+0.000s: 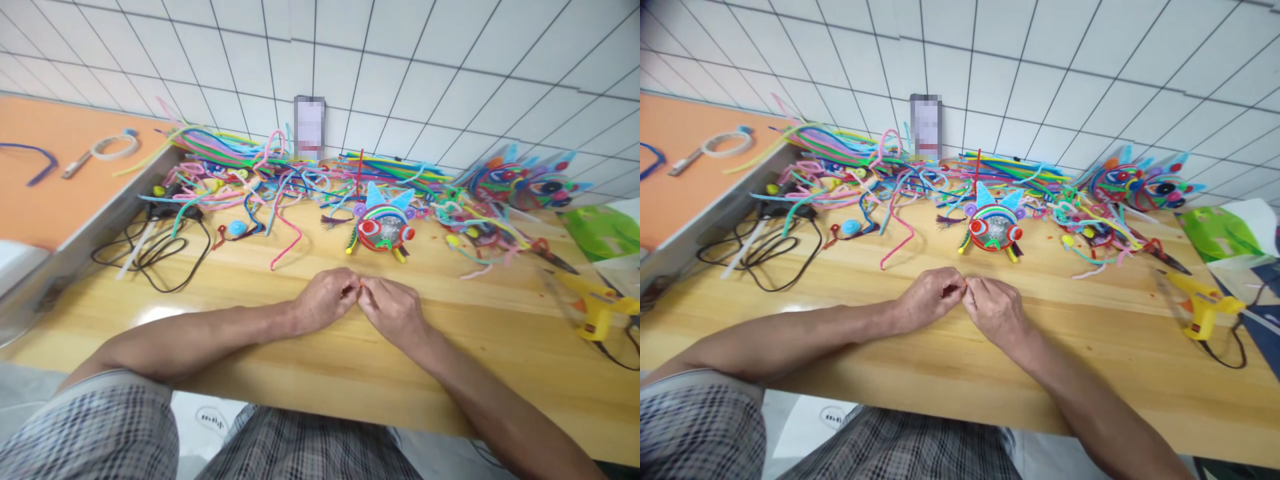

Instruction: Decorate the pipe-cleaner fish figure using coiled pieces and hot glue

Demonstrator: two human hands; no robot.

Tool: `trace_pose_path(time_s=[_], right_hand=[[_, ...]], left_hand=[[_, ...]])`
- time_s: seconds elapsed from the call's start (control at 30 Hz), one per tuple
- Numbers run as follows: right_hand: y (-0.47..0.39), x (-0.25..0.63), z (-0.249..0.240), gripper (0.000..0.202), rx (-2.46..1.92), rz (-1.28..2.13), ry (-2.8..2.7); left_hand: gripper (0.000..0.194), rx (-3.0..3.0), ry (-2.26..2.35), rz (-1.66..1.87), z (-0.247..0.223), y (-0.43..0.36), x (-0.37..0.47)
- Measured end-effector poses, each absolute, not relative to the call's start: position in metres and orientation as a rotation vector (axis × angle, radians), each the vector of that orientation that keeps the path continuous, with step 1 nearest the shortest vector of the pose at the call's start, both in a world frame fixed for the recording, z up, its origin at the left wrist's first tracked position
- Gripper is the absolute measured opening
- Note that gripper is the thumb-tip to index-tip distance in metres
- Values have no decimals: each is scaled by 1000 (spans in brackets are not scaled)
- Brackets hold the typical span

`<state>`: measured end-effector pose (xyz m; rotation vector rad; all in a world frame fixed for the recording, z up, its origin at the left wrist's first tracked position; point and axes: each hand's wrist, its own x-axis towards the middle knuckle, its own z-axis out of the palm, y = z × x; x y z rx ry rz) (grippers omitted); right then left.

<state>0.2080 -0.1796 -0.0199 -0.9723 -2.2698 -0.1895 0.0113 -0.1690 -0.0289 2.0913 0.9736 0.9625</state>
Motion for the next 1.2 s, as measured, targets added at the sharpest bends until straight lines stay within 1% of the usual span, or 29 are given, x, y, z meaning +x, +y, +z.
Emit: trace_pose_path(time_s=[0.1,0.33,0.43,0.57,0.67,0.77,0.87,1.03,1.2], right_hand=[[-179,207,-20,20,-1043,46,-2182],[-175,208,-18,18,-1273,797,-1829],[-174,210,-16,20,-1284,1011,-1723],[-172,213,-14,15,-1266,1162,-1647],[-169,216,-12,14,-1244,1239,-1634],[-163,220,-12,22,-1199,1307,-1595],[-157,222,-16,29,-1145,1412,-1522],[-156,220,-22,31,-1115,1586,-1389],[-158,216,-22,31,-1105,1609,-1304]], left_hand=[[23,2121,948,971,-29,-169,9],[20,2177,860,1072,-26,-168,6],[19,2172,831,1124,-26,-168,7],[20,2184,817,1119,-26,-168,8],[17,2091,841,1088,-26,-167,7],[13,1896,886,1032,-25,-165,7],[16,1775,888,990,-24,-164,7],[17,1764,953,983,-27,-162,7],[17,1787,1017,993,-29,-160,6]])
